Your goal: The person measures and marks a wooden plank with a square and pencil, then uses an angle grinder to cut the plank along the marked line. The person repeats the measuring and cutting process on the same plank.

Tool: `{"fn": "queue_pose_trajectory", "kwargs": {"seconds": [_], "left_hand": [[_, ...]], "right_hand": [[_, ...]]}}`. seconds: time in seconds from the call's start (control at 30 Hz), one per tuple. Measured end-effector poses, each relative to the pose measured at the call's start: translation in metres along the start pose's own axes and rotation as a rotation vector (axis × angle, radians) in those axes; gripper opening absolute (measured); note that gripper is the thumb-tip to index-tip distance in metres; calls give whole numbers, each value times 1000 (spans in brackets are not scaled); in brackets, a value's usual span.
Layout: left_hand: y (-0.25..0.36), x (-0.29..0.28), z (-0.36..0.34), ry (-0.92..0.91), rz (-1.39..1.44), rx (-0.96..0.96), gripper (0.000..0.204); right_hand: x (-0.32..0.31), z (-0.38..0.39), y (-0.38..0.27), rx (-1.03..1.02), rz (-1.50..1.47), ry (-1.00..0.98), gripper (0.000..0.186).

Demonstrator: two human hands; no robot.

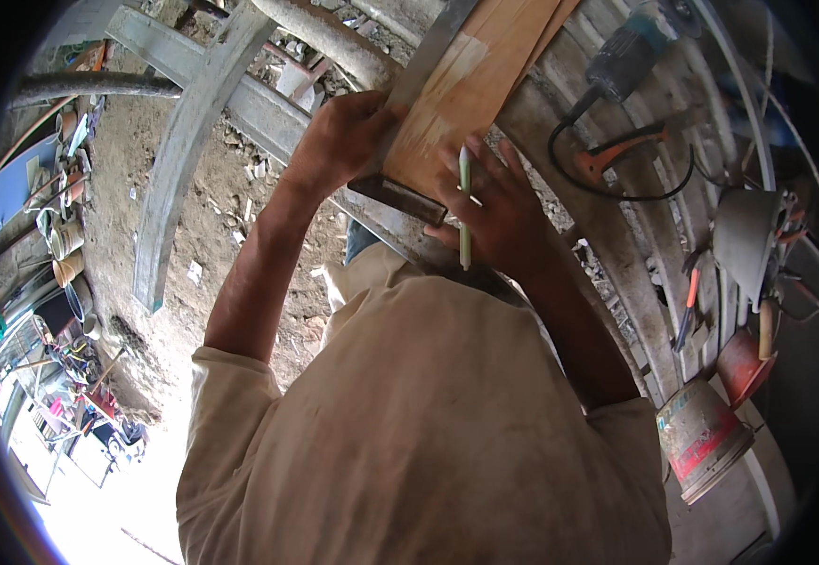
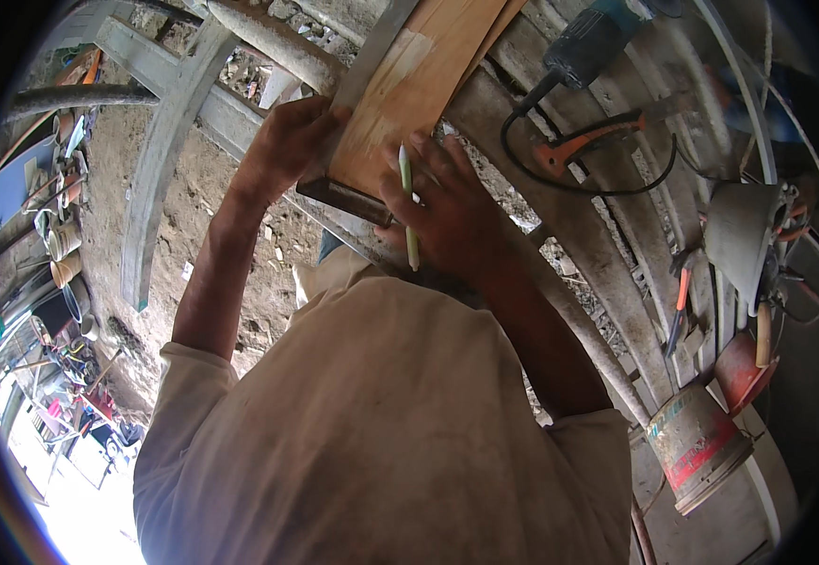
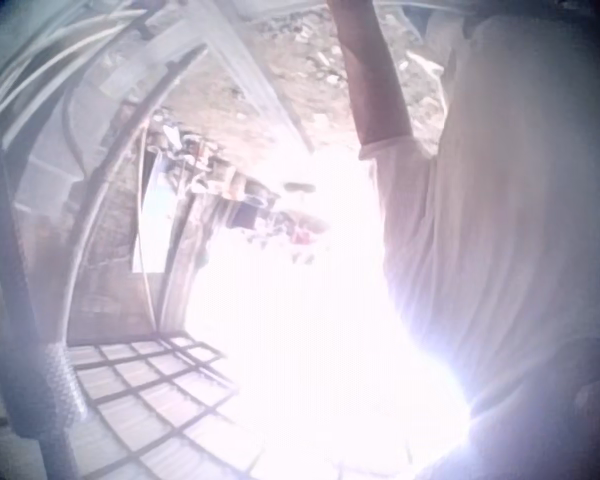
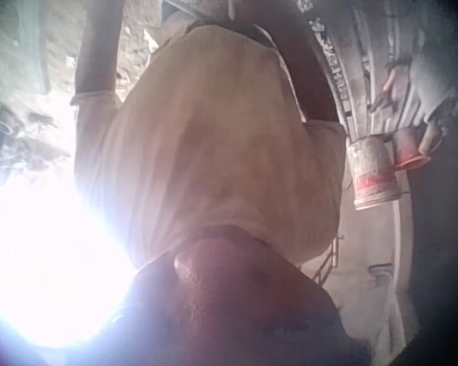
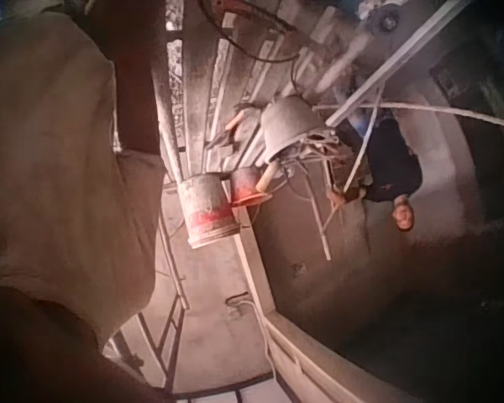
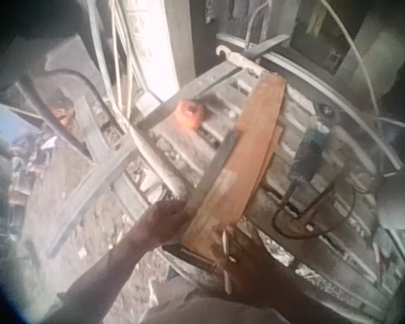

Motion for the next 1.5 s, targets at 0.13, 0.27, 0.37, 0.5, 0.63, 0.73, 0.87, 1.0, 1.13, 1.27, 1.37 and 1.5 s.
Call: {"fn": "queue_pose_trajectory", "kwargs": {"seconds": [0.13, 0.27, 0.37, 0.5, 0.63, 0.73, 0.87, 1.0, 1.13, 1.27, 1.37, 1.5], "left_hand": [[5, -2, 1, -11, -5, 15, 44], [-2, -3, 1, -19, -27, 69, 41], [3, -4, 0, -20, 0, 80, 39], [3, -2, 2, 20, 4, 112, 39], [5, -1, 3, 45, 28, 102, 40], [7, 1, 3, 47, 19, 55, 41], [4, 0, 3, 78, -43, 101, 42], [7, -1, 1, 73, -67, 114, 43], [6, -1, 4, 76, -35, 94, 43], [-1, 1, 0, 72, -68, 173, 43], [-1, 0, 0, 87, -103, 213, 43], [1, -1, 0, 73, -123, 214, 45]], "right_hand": [[-2, -1, -4, -39, -31, 26, 53], [-3, -2, -5, -22, -34, 9, 51], [0, 1, -4, -39, -36, 60, 48], [0, 0, -6, -16, -63, 51, 46], [-1, 0, -5, -16, -69, 35, 46], [-2, 0, -4, -31, -59, 35, 50], [-15, -6, -5, -32, -30, -33, 52], [-33, -25, 7, 342, -582, 80, 43], [-29, -60, 2, 224, -794, -40, 28], [-6, -66, -8, 346, -849, -81, 14], [1, -69, -7, 344, -823, -147, 10], [2, -71, -9, 303, -789, -155, 10]]}}
Point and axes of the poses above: each hand's wrist, its own z-axis away from the middle knuckle, its own x-axis out of the palm, y = z × x, the point moved 4 cm from there along -z, towards the middle knuckle, and after that the axes turned 11 degrees about x, right-handed, at the moved point
